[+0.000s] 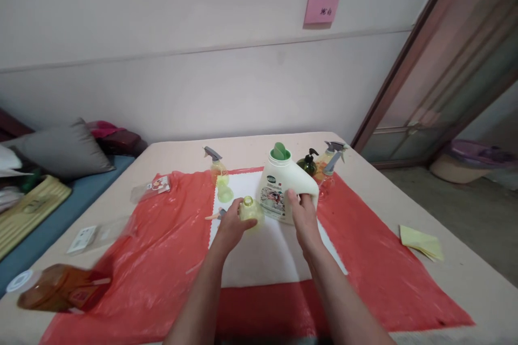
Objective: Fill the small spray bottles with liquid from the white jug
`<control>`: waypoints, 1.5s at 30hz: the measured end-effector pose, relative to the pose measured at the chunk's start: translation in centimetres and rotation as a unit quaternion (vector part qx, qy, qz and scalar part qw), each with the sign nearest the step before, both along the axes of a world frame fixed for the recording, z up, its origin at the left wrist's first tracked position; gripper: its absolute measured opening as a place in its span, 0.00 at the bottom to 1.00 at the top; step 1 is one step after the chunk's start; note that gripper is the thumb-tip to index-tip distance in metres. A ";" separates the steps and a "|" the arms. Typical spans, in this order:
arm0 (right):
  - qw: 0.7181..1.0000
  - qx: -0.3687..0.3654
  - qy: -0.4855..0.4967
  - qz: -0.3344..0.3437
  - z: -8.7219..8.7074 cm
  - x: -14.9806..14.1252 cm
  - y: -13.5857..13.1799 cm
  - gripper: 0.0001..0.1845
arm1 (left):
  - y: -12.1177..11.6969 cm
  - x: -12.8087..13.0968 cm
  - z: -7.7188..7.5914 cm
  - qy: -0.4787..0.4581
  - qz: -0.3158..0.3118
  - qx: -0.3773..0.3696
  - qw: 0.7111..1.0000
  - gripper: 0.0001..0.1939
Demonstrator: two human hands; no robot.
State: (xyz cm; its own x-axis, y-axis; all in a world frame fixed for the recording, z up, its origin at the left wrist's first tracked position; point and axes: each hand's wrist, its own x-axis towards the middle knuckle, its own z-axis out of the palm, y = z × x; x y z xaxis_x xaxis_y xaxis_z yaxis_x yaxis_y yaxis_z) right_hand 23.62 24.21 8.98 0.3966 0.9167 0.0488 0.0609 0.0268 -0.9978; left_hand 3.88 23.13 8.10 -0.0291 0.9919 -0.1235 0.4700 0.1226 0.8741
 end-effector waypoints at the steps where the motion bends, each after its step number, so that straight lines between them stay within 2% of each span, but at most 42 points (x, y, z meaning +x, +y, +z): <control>1: 1.000 0.001 -0.010 0.010 -0.1 0.1 0.7 0.37 | 0.0 0.2 -0.1 0.009 -0.003 -0.005 1.000 0.32; 4: 0.999 -0.006 -0.031 0.027 -0.7 0.6 2.5 0.42 | 0.0 0.5 -0.2 0.028 0.000 -0.016 0.999 0.32; 9: 0.997 -0.004 -0.064 0.038 -1.0 1.3 3.5 0.39 | -0.1 -0.4 0.7 0.040 0.034 0.009 0.999 0.43; 13: 0.993 -0.009 -0.115 0.023 0.5 1.6 2.5 0.38 | -0.2 -0.5 2.7 0.000 0.098 0.052 0.994 0.38; 17: 0.979 -0.028 -0.199 -0.010 2.8 2.2 0.4 0.38 | -1.2 1.8 4.4 -0.135 0.121 0.095 0.979 0.28; 19: 0.954 -0.035 -0.297 -0.002 3.9 2.7 -0.7 0.39 | -2.3 3.7 4.8 -0.211 0.114 0.076 0.968 0.31; 21: 0.912 -0.038 -0.408 0.023 4.7 3.3 -1.8 0.38 | -3.5 5.6 4.9 -0.292 0.087 0.027 0.952 0.34; 23: 0.870 -0.034 -0.490 0.043 5.2 4.2 -2.6 0.36 | -4.6 7.3 4.9 -0.339 0.067 -0.021 0.938 0.34; 27: 0.806 0.030 -0.588 0.063 5.3 6.7 -3.6 0.32 | -5.5 9.2 4.6 -0.436 0.076 -0.123 0.888 0.29; 32: 0.740 0.099 -0.661 0.078 4.7 8.8 -4.3 0.36 | -4.6 10.1 4.0 -0.514 0.084 -0.194 0.831 0.33; 36: 0.702 0.127 -0.697 0.074 4.8 8.7 -4.8 0.34 | -3.8 10.6 3.6 -0.547 0.104 -0.257 0.790 0.40; 39: 0.684 0.150 -0.710 0.075 5.2 8.2 -5.1 0.31 | -3.6 11.0 3.4 -0.559 0.128 -0.279 0.770 0.41; 45: 0.670 0.196 -0.713 0.063 6.1 7.5 -5.4 0.34 | -3.6 11.2 3.3 -0.568 0.143 -0.253 0.770 0.37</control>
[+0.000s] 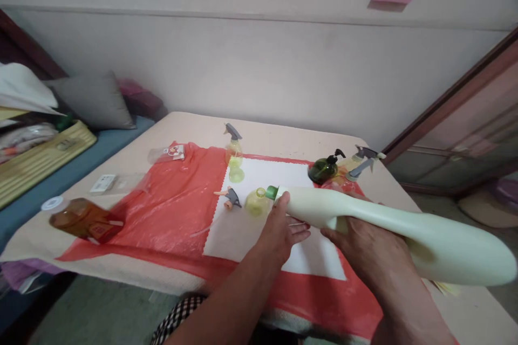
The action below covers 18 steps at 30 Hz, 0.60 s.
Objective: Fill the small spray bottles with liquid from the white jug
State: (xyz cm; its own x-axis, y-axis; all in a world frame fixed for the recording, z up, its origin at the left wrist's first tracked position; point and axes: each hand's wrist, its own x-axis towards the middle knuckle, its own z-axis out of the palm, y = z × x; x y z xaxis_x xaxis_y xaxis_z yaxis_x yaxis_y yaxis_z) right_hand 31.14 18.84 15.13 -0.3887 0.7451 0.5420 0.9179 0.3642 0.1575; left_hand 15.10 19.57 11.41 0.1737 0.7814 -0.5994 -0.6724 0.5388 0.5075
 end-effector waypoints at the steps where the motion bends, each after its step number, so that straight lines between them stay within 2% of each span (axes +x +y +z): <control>1: 1.000 0.002 -0.001 0.003 0.1 -0.1 0.0 0.34 | 0.0 -0.1 0.0 0.000 0.002 0.005 1.000 0.37; 13: 0.999 -0.032 0.019 0.027 0.6 -1.1 -0.3 0.32 | 0.5 -0.6 -0.5 -0.031 0.001 0.001 1.000 0.38; 18: 0.999 -0.021 0.011 0.021 0.8 -1.5 -0.4 0.32 | 0.6 -0.7 -0.4 -0.036 0.004 -0.003 0.999 0.37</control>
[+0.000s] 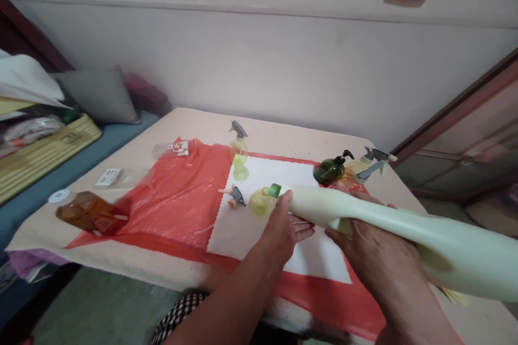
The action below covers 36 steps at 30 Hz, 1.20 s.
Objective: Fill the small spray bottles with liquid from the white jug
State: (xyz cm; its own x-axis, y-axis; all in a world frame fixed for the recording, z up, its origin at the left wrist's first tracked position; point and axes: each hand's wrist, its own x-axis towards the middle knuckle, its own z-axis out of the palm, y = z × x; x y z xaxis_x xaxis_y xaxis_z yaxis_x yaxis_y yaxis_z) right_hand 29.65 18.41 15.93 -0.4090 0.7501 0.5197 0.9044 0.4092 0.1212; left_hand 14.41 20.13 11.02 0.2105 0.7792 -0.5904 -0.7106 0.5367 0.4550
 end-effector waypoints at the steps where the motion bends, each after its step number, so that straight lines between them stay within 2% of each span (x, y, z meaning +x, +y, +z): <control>1: 1.000 0.004 -0.002 0.001 0.0 0.0 0.0 0.32 | 0.0 0.0 0.1 -0.001 -0.001 0.000 1.000 0.37; 7: 1.000 0.004 -0.030 -0.003 -0.1 0.4 0.3 0.33 | 0.0 -0.2 -0.1 -0.019 -0.003 0.016 1.000 0.36; 10: 0.999 0.026 -0.043 0.002 -0.2 0.5 0.3 0.33 | 0.0 -0.1 -0.3 -0.028 0.000 0.016 0.999 0.36; 15: 0.998 0.049 -0.050 0.007 0.6 -0.2 -0.2 0.30 | 0.1 0.1 -0.2 -0.037 0.006 0.008 0.999 0.33; 36: 0.997 0.063 -0.035 0.003 1.2 -1.0 -0.5 0.30 | 0.1 0.0 -0.3 -0.050 0.010 0.019 0.998 0.31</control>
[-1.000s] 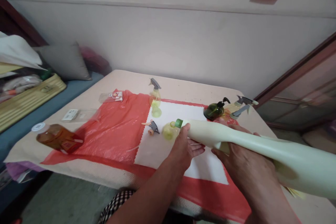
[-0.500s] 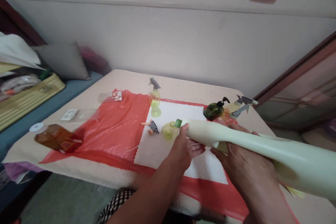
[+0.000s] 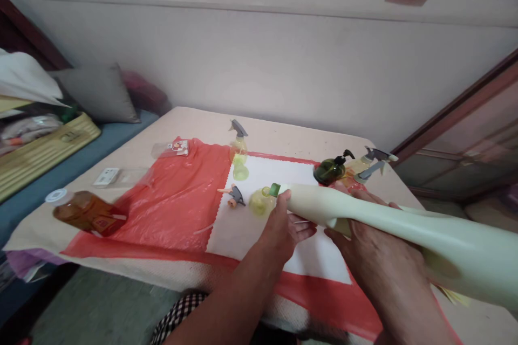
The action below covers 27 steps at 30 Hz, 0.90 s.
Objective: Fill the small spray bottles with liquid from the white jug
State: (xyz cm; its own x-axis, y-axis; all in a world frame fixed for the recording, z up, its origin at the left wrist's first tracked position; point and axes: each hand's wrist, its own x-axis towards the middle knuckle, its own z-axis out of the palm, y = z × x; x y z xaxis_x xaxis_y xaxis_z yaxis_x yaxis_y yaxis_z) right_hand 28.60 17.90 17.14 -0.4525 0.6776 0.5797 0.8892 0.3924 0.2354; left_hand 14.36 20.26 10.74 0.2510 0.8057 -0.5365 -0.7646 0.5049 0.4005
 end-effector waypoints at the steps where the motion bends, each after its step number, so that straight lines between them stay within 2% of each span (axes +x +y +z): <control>1: 1.000 0.001 0.000 0.003 0.0 0.0 0.0 0.30 | 0.0 0.0 0.0 0.001 -0.001 0.000 1.000 0.31; 14: 1.000 -0.012 0.005 -0.006 -0.3 0.1 0.0 0.30 | 0.0 0.0 0.2 0.009 -0.001 -0.006 1.000 0.32; 22: 1.000 0.008 -0.005 -0.003 0.2 -0.3 0.0 0.29 | -0.1 -0.1 0.1 0.007 0.001 -0.004 1.000 0.34; 27: 1.000 -0.005 -0.017 -0.007 0.4 -0.4 -0.1 0.29 | -0.2 -0.2 0.4 0.009 -0.005 0.000 1.000 0.33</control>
